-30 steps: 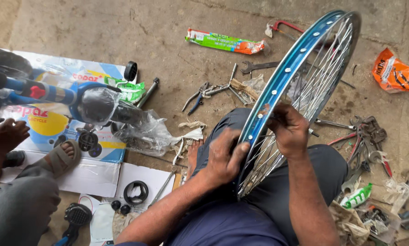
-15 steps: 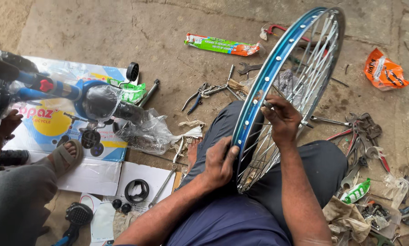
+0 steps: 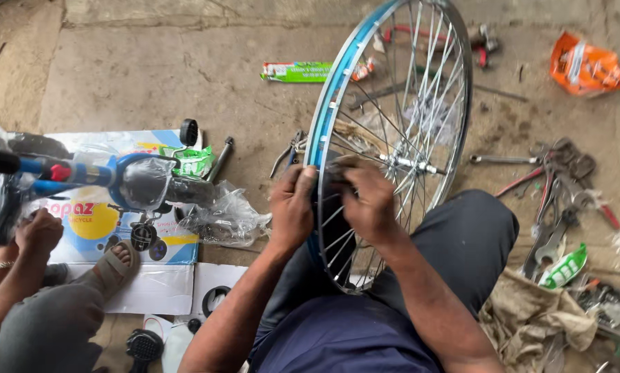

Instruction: The person threads spokes into a bicycle wheel rim and hub by hand, and uses a screwdriver to tighten the spoke nipples through the rim holes.

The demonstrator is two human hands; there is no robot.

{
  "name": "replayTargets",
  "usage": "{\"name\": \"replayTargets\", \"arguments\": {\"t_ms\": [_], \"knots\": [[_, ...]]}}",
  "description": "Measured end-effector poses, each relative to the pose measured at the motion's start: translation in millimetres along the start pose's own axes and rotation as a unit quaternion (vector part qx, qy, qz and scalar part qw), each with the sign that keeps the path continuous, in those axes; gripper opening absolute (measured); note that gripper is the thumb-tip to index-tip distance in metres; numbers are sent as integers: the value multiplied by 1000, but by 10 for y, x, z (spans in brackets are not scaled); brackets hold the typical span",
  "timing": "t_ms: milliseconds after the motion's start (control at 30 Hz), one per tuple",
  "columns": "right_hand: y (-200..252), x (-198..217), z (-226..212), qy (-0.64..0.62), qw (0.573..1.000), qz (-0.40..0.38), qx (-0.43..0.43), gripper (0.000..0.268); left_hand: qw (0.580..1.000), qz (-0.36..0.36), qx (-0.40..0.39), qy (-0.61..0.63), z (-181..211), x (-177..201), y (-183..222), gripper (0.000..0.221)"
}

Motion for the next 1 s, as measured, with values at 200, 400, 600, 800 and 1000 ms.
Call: {"name": "replayTargets", "arguments": {"t_ms": [200, 400, 600, 800, 1000], "knots": [[3, -260, 461, -215, 950, -115, -197, 25, 994, 26, -104, -14, 197, 53, 81, 22], [-119, -413, 465, -336, 900, -177, -213, 25, 986, 40, -80, -139, 137, 23, 85, 23], [-131, -170, 270, -181, 967, -97, -151, 28, 995, 14, -62, -76, 144, -38, 44, 29], [-143, 4, 21, -127, 990, -64, -9, 26, 977, 28, -140, -161, 431, -87, 75, 34], [-111, -192, 359, -70, 978, -138, -142, 29, 970, 14, -173, -171, 505, -183, 192, 32]]}}
Point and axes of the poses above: each hand's wrist, its own y-axis away from the middle knuckle, its own x-axis out of the back of the hand, z = x × y, the point moved 9 cm from there along -y, towards the middle knuckle, and after that the axes turned 6 degrees about x, right-handed, at the moved point
